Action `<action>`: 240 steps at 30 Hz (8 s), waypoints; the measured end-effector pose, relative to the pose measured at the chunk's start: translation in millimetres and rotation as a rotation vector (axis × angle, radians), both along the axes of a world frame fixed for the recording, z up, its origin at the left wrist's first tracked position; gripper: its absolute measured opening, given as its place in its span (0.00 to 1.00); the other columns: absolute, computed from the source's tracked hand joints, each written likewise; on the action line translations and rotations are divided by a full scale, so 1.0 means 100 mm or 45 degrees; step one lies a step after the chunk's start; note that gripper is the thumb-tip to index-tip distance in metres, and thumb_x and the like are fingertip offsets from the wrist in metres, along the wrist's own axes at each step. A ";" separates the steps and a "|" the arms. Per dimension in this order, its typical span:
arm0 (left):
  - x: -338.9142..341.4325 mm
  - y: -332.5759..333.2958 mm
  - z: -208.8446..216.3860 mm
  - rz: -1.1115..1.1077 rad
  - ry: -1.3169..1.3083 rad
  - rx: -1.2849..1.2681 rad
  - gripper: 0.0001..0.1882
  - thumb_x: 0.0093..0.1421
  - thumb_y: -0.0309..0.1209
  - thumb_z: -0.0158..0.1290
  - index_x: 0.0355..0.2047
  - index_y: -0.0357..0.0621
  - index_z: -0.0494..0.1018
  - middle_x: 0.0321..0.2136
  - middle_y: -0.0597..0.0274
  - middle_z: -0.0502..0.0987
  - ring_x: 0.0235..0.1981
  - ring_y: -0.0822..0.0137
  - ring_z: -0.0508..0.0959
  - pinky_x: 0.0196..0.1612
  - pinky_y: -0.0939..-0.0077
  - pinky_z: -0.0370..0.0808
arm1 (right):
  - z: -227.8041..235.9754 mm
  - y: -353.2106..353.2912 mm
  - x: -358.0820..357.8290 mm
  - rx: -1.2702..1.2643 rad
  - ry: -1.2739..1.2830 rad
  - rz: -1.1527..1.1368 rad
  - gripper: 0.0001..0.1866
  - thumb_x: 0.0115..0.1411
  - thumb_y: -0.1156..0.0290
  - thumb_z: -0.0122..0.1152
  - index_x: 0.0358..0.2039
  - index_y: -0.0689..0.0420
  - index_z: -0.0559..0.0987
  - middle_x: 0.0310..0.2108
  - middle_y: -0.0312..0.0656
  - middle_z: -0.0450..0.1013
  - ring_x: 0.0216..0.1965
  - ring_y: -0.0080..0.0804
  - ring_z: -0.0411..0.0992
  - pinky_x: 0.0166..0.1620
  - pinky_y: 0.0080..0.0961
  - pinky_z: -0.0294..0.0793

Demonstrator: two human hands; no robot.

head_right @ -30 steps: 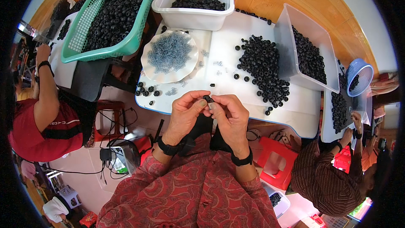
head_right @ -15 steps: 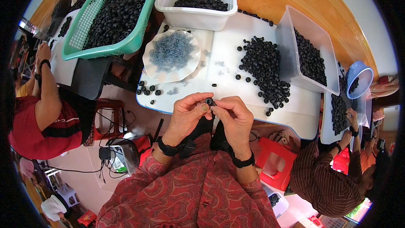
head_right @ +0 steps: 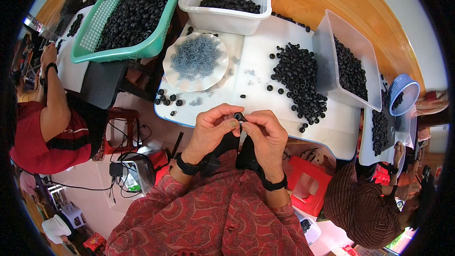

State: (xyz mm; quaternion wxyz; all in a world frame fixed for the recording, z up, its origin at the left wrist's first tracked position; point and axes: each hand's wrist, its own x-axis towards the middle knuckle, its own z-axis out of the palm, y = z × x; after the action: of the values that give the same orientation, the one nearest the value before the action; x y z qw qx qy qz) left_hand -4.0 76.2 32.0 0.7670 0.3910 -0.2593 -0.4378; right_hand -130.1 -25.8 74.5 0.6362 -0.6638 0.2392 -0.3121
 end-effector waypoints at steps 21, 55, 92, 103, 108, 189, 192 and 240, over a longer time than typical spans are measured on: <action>0.03 0.02 -0.02 0.013 0.067 -0.050 0.15 0.66 0.20 0.54 0.54 0.33 0.74 0.35 0.63 0.78 0.30 0.74 0.78 0.36 0.81 0.78 | 0.02 0.04 0.03 -0.136 0.027 0.022 0.10 0.59 0.86 0.64 0.41 0.65 0.80 0.39 0.39 0.74 0.38 0.21 0.75 0.42 0.17 0.75; 0.08 0.04 -0.04 -0.031 0.075 -0.029 0.16 0.63 0.19 0.57 0.51 0.33 0.75 0.36 0.59 0.81 0.32 0.73 0.81 0.38 0.82 0.80 | -0.03 0.06 0.05 -0.290 0.052 -0.034 0.10 0.59 0.84 0.65 0.42 0.65 0.82 0.37 0.41 0.77 0.35 0.23 0.76 0.38 0.17 0.75; 0.10 0.08 -0.13 -0.113 0.134 0.054 0.18 0.63 0.20 0.57 0.54 0.34 0.76 0.35 0.59 0.81 0.29 0.73 0.79 0.36 0.81 0.80 | -0.05 0.00 0.01 -0.255 0.116 0.047 0.09 0.53 0.86 0.70 0.35 0.64 0.82 0.34 0.38 0.74 0.34 0.21 0.74 0.35 0.16 0.74; 0.09 0.06 -0.08 -0.122 0.272 0.011 0.16 0.65 0.23 0.56 0.53 0.32 0.73 0.37 0.57 0.79 0.30 0.72 0.79 0.34 0.78 0.80 | -0.05 0.04 0.04 -0.066 0.081 0.027 0.12 0.55 0.86 0.68 0.39 0.63 0.79 0.37 0.39 0.73 0.33 0.21 0.75 0.36 0.17 0.77; 0.09 0.05 -0.14 -0.128 0.256 0.000 0.12 0.67 0.24 0.54 0.49 0.33 0.73 0.35 0.58 0.79 0.31 0.72 0.80 0.33 0.76 0.80 | -0.06 0.01 0.02 -0.162 0.080 0.061 0.13 0.55 0.86 0.67 0.41 0.63 0.80 0.39 0.39 0.73 0.35 0.22 0.75 0.37 0.16 0.76; -0.08 0.03 -0.21 -0.011 0.439 0.015 0.14 0.70 0.27 0.51 0.53 0.32 0.73 0.35 0.59 0.79 0.32 0.72 0.79 0.36 0.75 0.80 | -0.14 0.11 0.08 -0.398 0.112 -0.111 0.08 0.59 0.84 0.64 0.39 0.64 0.80 0.40 0.42 0.74 0.38 0.25 0.76 0.40 0.20 0.77; -0.09 0.01 -0.22 -0.040 0.552 -0.077 0.15 0.70 0.28 0.51 0.53 0.33 0.73 0.34 0.60 0.79 0.31 0.73 0.78 0.35 0.76 0.79 | -0.13 0.12 0.08 -0.398 0.105 -0.108 0.08 0.59 0.84 0.64 0.40 0.64 0.80 0.40 0.42 0.74 0.37 0.26 0.76 0.40 0.20 0.77; -0.11 0.03 -0.20 0.004 0.682 -0.132 0.14 0.67 0.20 0.52 0.52 0.34 0.74 0.44 0.53 0.80 0.37 0.70 0.80 0.44 0.77 0.79 | -0.08 0.16 0.13 -0.224 0.304 -0.101 0.11 0.71 0.71 0.55 0.31 0.62 0.74 0.26 0.35 0.71 0.25 0.17 0.67 0.29 0.18 0.68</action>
State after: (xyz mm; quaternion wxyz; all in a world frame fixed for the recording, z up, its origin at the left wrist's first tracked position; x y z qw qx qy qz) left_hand -14.7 78.8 12.4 0.8279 0.2220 -0.0686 -0.5104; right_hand -117.4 -9.5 66.8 0.5297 -0.7394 0.3111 -0.2755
